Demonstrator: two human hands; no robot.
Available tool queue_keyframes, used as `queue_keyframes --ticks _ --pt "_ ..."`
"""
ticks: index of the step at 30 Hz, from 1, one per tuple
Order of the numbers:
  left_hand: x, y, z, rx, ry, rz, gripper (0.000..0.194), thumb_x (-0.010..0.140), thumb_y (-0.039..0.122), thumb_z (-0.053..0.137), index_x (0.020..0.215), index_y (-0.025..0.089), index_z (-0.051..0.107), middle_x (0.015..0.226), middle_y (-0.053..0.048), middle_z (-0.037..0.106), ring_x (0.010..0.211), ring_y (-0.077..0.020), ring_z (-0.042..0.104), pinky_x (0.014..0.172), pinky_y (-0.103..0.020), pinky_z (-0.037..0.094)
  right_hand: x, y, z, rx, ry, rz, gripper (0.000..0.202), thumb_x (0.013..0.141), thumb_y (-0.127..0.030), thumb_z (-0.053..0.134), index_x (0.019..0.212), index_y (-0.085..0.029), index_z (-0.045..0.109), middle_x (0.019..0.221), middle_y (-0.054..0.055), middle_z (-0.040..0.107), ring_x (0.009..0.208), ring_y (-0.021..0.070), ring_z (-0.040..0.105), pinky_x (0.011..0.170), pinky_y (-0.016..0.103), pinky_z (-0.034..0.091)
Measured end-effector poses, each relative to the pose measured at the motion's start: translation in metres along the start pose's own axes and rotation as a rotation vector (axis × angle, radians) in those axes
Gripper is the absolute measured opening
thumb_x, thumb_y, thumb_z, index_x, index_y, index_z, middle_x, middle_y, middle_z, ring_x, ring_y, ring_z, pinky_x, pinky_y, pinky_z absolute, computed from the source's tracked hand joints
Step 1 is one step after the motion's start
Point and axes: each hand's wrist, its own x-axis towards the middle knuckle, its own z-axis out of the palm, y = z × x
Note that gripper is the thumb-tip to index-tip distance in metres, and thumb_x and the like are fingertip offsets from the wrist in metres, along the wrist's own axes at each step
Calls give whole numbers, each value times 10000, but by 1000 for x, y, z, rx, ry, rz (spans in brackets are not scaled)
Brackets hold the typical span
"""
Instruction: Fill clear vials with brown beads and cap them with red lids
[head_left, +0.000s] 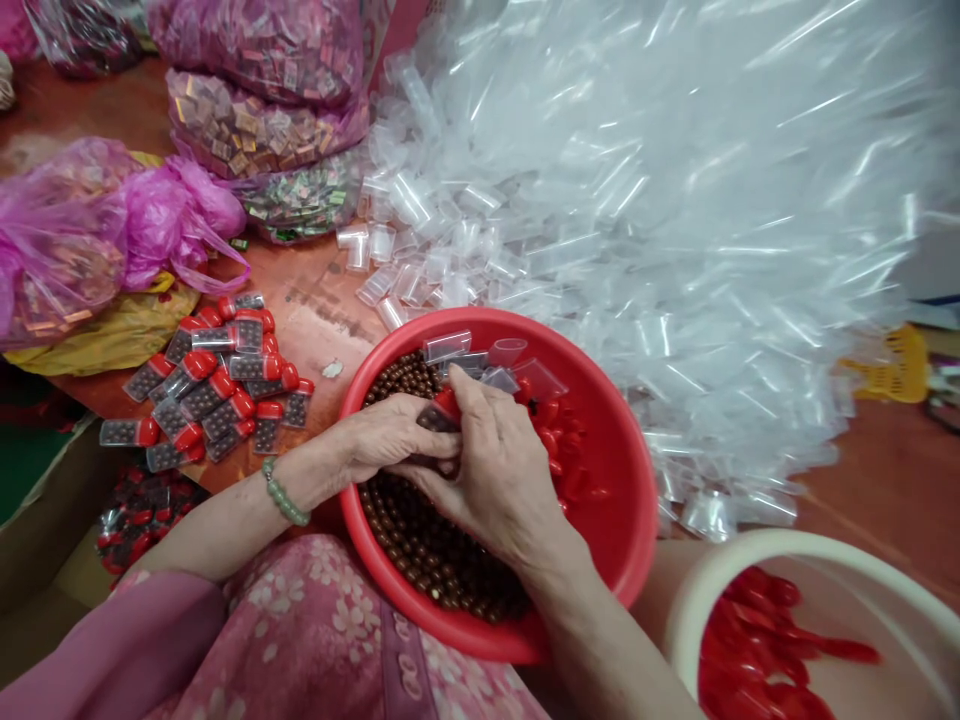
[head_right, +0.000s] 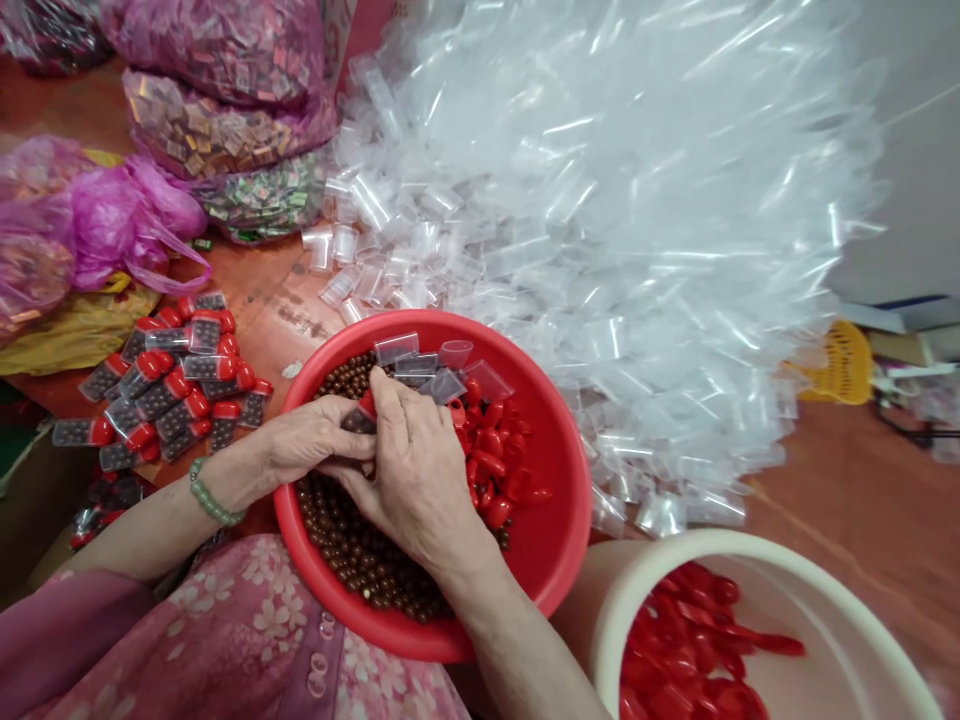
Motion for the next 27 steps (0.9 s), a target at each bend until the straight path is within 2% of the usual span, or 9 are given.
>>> queue_keyframes --ticks 3,7,12,17,19,22,24,27 --pt "0 0 1 0 -13 -17 351 515 328 881 575 112 611 568 19 599 562 -79 524 587 -227 387 1 -1 6 -57 93 -54 697 807 -330 609 1390 -40 359 1070 211 647 970 322 623 805 470 543" --pt "-2 1 3 -13 -47 -12 355 507 322 881 572 110 604 578 22 580 582 -83 507 604 -236 380 2 1 6 -48 153 -112 641 775 -340 615 1328 -87 414 1019 165 661 922 291 632 781 418 541" --pt "-2 0 3 -14 -41 3 362 514 334 873 592 107 603 600 17 575 599 -86 506 617 -243 384 4 1 7 -70 137 -126 650 771 -345 617 1340 -110 407 1035 164 660 922 295 638 767 421 541" --pt "0 0 1 -57 -19 82 392 533 381 881 656 111 624 615 19 582 625 -87 530 640 -228 404 6 3 7 9 63 -78 724 818 -298 591 1447 -94 296 1201 212 591 1091 329 587 853 480 540" --pt "-2 2 0 -69 -16 116 414 572 435 866 659 118 614 626 17 584 611 -81 533 629 -218 409 6 4 8 58 95 -50 759 838 -331 614 1470 -100 264 1222 212 576 1117 328 574 876 490 538" --pt "-3 6 0 -82 -49 93 500 684 602 745 651 122 611 627 -12 594 587 -95 560 605 -226 439 5 5 9 77 199 -51 785 824 -406 668 1455 -122 297 1150 184 609 1058 317 598 873 491 540" --pt "-2 9 2 -130 -40 55 561 781 676 595 665 128 620 607 -27 599 542 -107 566 573 -242 464 5 7 10 44 216 -85 788 821 -426 675 1442 -104 312 1128 190 625 1031 315 609 850 475 546" --pt "4 10 8 -198 72 6 547 908 604 429 643 151 585 514 -16 559 436 -108 529 483 -242 455 6 10 11 -50 196 -157 773 836 -428 648 1424 -45 325 1127 222 641 1002 308 627 801 435 550"
